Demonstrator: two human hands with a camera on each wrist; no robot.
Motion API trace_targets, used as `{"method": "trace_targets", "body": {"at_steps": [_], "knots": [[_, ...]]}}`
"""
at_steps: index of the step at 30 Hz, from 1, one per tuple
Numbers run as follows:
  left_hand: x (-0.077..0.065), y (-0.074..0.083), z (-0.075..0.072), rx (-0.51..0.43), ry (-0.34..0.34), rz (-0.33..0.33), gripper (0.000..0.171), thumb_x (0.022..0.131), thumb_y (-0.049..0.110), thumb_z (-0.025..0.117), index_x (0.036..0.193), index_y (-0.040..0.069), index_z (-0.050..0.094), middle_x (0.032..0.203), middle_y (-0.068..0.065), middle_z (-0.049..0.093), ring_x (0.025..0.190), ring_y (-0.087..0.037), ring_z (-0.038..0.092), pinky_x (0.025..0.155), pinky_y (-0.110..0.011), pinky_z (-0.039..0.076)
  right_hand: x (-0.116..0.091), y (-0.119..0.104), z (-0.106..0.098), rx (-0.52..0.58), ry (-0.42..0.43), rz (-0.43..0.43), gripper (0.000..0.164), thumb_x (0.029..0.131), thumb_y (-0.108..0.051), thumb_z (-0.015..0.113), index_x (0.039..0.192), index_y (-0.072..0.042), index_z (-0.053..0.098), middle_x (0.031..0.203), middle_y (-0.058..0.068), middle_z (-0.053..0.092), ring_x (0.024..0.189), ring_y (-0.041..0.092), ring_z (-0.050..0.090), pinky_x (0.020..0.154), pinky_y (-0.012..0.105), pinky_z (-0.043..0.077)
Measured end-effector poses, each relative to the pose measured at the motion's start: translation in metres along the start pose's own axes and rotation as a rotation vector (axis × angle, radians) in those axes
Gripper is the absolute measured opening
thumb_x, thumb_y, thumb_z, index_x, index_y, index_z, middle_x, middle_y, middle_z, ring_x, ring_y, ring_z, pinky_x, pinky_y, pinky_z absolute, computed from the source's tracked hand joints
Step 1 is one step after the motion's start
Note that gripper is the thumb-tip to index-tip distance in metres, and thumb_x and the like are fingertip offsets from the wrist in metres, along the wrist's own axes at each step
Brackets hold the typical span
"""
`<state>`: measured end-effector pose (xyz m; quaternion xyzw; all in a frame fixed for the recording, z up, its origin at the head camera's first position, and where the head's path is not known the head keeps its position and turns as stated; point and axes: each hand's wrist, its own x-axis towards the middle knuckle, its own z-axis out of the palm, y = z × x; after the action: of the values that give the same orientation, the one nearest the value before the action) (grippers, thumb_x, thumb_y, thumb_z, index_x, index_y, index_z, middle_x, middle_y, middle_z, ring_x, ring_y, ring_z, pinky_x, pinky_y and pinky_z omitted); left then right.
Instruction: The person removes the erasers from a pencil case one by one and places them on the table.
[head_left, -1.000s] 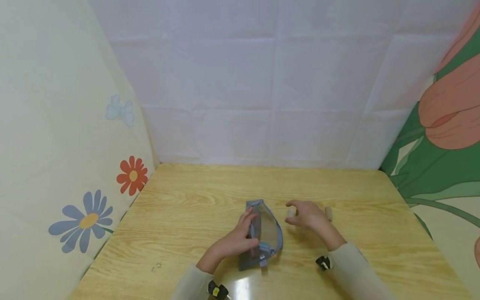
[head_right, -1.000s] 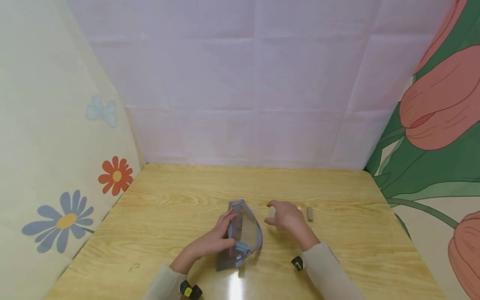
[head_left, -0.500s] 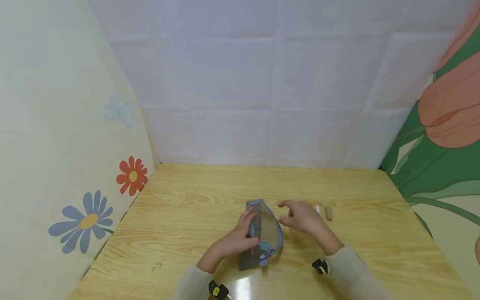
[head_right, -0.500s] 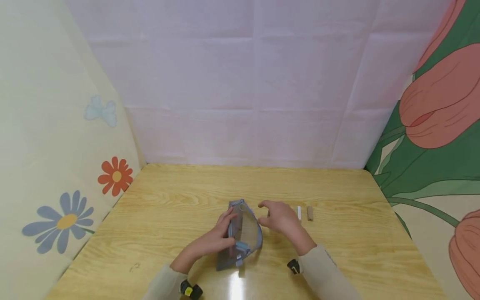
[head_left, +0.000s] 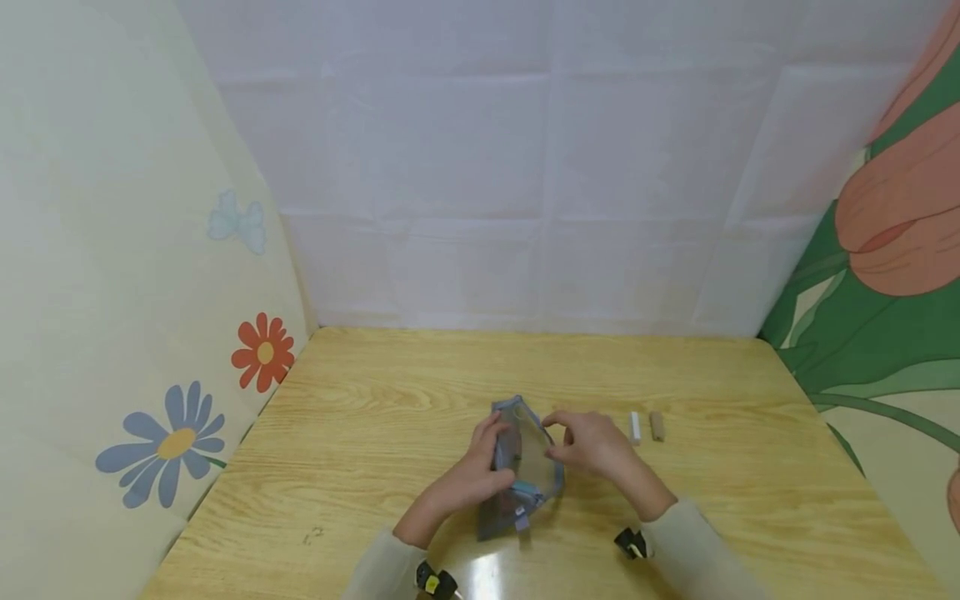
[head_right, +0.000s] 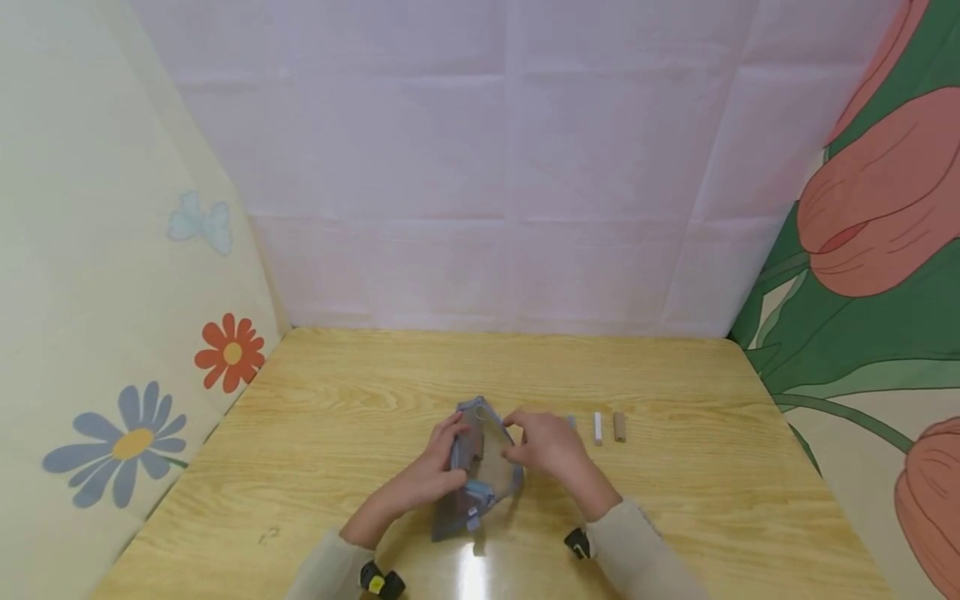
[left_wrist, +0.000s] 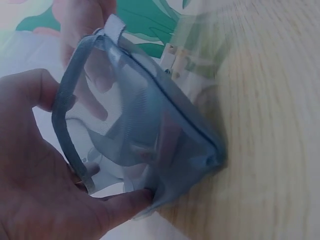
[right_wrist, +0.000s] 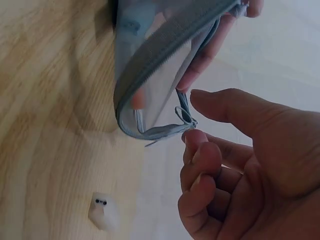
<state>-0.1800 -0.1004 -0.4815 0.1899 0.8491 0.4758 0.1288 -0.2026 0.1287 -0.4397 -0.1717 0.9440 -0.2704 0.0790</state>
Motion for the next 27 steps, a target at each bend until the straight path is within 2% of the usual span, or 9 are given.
{"method": "trace_targets", "body": {"at_steps": [6,15,21,27], "knots": [[0.001,-0.002,0.003,0.001,0.069,0.021,0.084,0.074,0.020,0.060,0.149,-0.004,0.032,0.164,-0.023,0.009,0.137,-0.051,0.033,0.104,-0.065,0.040,0.000,-0.004,0.006,0.016,-0.005,-0.064,0.042,0.084,-0.023,0.080,0.123,-0.012,0.069,0.065,-0.007,0.055,0.056,0.010,0.050,0.049,0.025,0.041],[0.001,-0.004,0.002,-0.003,0.081,0.032,0.083,0.074,0.020,0.058,0.149,-0.004,0.032,0.164,-0.023,0.011,0.135,-0.049,0.035,0.103,-0.063,0.041,0.006,-0.008,0.019,0.016,-0.022,-0.103,0.044,0.083,-0.024,0.079,0.122,-0.010,0.068,0.066,-0.009,0.057,0.057,0.008,0.051,0.049,0.025,0.042],[0.000,-0.005,0.001,-0.004,0.078,0.048,0.083,0.074,0.018,0.059,0.149,-0.005,0.032,0.163,-0.024,0.011,0.134,-0.049,0.037,0.102,-0.062,0.043,0.009,-0.011,0.026,0.020,-0.043,-0.096,0.043,0.083,-0.024,0.079,0.122,-0.009,0.068,0.064,-0.007,0.059,0.054,0.009,0.052,0.048,0.026,0.043],[-0.001,-0.005,0.000,0.001,0.072,0.062,0.082,0.074,0.018,0.059,0.149,-0.005,0.032,0.163,-0.024,0.011,0.134,-0.048,0.037,0.102,-0.061,0.042,0.013,-0.012,0.032,-0.013,-0.025,-0.054,0.043,0.083,-0.026,0.079,0.121,-0.009,0.069,0.068,-0.005,0.061,0.057,0.010,0.054,0.050,0.028,0.044]]}}
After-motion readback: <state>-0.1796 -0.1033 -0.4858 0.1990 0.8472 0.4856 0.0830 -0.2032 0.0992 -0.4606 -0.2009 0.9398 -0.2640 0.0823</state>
